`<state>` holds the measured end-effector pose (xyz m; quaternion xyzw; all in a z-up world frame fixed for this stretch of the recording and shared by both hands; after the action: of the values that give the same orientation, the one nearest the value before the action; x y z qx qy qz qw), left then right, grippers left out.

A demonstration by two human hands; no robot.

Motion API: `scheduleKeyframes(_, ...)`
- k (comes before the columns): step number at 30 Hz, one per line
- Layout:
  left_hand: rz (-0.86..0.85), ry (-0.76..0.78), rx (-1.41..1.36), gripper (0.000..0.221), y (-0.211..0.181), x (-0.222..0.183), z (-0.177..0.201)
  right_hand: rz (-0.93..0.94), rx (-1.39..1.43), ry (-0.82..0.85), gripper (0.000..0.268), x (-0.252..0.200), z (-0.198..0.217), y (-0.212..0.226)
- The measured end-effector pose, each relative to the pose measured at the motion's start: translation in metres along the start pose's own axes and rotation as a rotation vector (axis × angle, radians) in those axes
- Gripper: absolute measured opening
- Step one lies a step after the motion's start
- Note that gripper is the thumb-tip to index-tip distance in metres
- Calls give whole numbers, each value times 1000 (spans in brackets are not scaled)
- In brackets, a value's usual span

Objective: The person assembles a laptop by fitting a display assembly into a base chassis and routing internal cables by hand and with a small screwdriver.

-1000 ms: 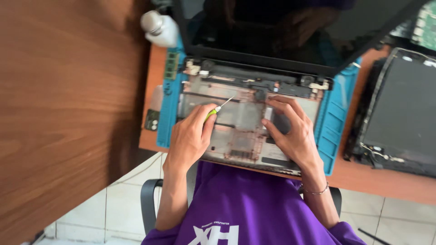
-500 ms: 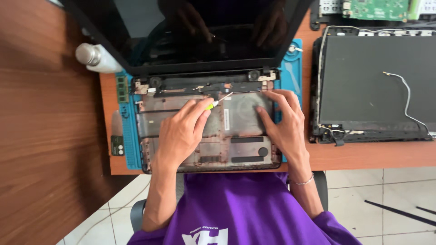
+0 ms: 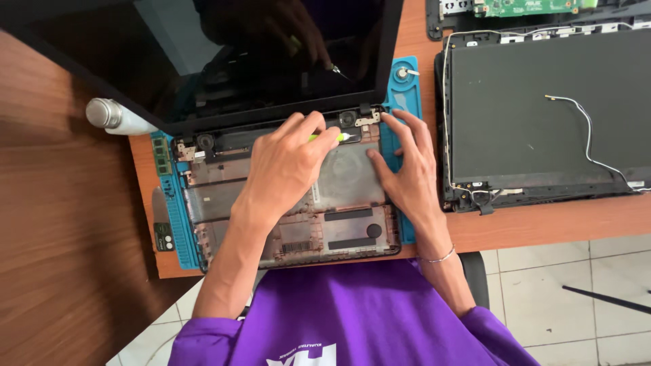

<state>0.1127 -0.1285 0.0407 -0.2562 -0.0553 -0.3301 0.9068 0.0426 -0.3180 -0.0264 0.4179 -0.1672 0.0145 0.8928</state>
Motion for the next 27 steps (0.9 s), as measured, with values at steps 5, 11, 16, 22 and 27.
scheduleKeyframes(5, -63, 15, 63, 14, -2, 13, -3, -9, -31, 19, 51, 1, -3, -2)
scheduleKeyframes(11, -83, 34, 123, 15, -2, 18, -7, -19, -39, 26, 50, 2, -3, -3)
scheduleKeyframes(16, -89, 58, 171, 10, -4, 22, -7, -9, -55, 36, 51, 2, -2, -4)
scheduleKeyframes(22, -232, 39, 283, 4, -16, 34, -8, 25, -65, 27, 53, 2, -2, -5)
scheduleKeyframes(27, -353, 83, 456, 4, -35, 49, -20, 21, -45, 25, 52, 2, -2, -5)
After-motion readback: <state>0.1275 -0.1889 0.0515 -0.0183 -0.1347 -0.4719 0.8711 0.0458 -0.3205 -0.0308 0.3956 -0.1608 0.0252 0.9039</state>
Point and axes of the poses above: each hand's wrist, its own x-axis towards the middle knuckle, its own z-axis out of the back of the hand, y = z × x, the point moved 2 cm from there along x, towards the middle knuckle, and after that the axes turned 5 degrees about z, right-handed, at the moved point
